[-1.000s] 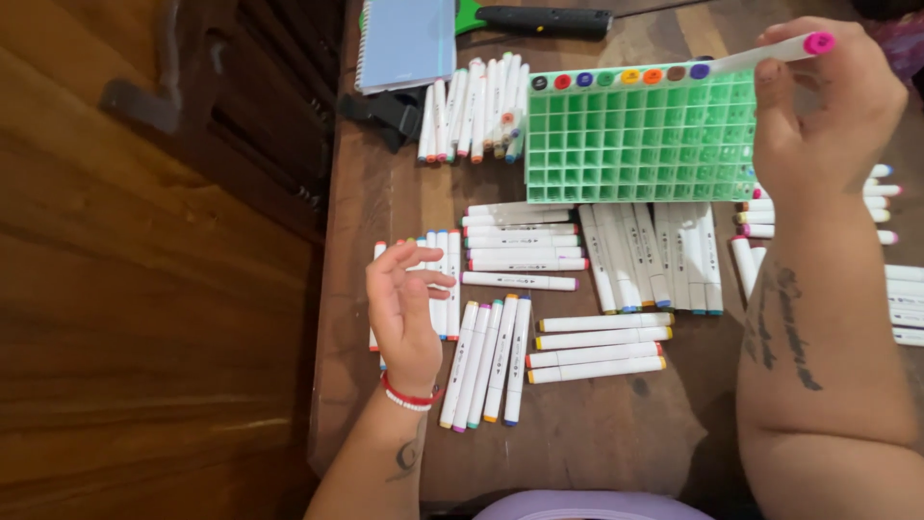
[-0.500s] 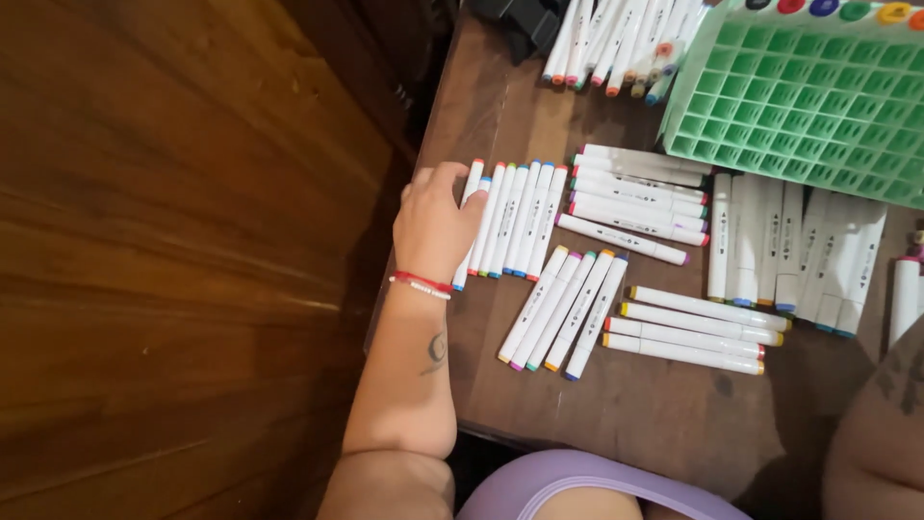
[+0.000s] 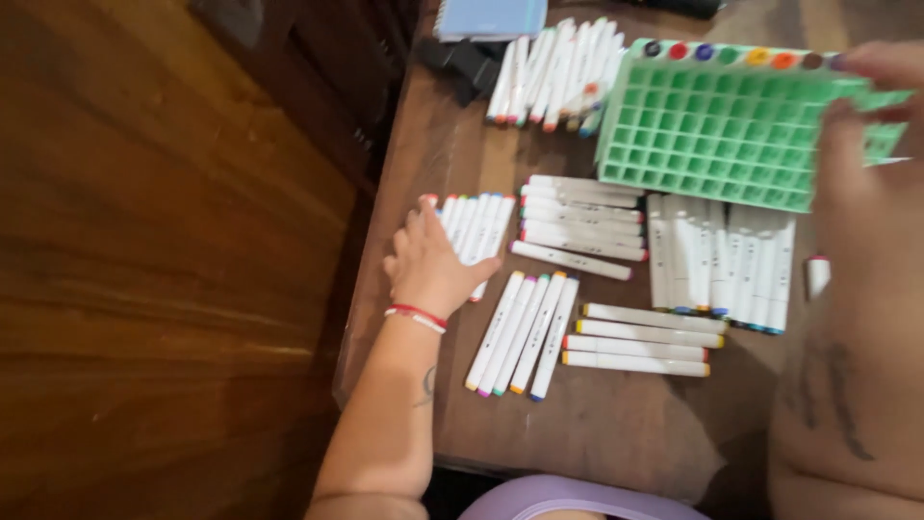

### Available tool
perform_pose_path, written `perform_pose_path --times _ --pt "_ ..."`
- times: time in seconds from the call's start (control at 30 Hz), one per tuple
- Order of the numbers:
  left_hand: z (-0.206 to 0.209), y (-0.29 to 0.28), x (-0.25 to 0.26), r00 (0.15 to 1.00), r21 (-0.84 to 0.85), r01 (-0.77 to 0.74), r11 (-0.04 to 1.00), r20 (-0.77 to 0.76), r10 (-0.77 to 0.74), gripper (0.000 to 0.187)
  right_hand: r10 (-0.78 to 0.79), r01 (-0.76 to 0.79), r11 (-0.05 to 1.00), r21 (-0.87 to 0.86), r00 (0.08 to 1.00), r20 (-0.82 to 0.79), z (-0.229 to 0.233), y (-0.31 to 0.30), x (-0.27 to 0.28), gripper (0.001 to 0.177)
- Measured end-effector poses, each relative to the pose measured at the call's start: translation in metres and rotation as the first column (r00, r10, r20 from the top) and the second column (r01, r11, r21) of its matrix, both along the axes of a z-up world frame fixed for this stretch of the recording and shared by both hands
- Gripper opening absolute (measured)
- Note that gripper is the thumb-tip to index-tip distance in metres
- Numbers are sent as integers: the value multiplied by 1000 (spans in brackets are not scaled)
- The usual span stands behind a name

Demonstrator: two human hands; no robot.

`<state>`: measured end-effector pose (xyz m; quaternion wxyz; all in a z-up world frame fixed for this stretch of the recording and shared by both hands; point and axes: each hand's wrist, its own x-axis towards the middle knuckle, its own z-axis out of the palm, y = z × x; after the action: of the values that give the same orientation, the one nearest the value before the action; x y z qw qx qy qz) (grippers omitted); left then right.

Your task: The person gathers whiteboard markers from a wooden table and places them into a green plastic grid organizer. They repeatedly pick up markers, sometimes in small groups, and insert them into the organizer's slots. The person also moves the organizer and adjusts marker positions during the process.

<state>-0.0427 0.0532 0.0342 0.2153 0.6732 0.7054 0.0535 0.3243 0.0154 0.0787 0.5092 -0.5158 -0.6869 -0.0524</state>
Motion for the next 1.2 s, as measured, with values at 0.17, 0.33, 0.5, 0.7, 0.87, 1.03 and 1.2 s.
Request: perform_pose_path --times 0.17,0.33,0.5,0.7,0.87,1.03,1.2 --pt "-34 8 -6 999 135 -44 990 -18 47 112 69 -73 996 45 993 96 14 -12 -71 30" --pt "-60 23 -14 988 260 -115 959 -70 137 106 288 -284 957 -59 909 303 12 -20 -125 12" --pt "-41 26 -22 987 114 -141 983 -66 149 104 337 -285 925 -250 920 199 -1 -24 -146 10" --pt "-25 23 -19 984 44 -159 986 -76 162 97 365 -263 827 -497 923 119 -25 -14 -154 10" --pt "5 7 -10 961 179 -189 966 235 144 91 349 -271 778 -567 937 31 -33 -10 -156 14" --pt "-23 4 -1 846 493 -155 856 513 -142 78 342 -325 812 -485 938 -55 -35 -10 -156 24" --pt "-47 7 10 732 865 -83 495 390 -558 52 382 -341 883 -321 922 72 -70 -9 -144 15"
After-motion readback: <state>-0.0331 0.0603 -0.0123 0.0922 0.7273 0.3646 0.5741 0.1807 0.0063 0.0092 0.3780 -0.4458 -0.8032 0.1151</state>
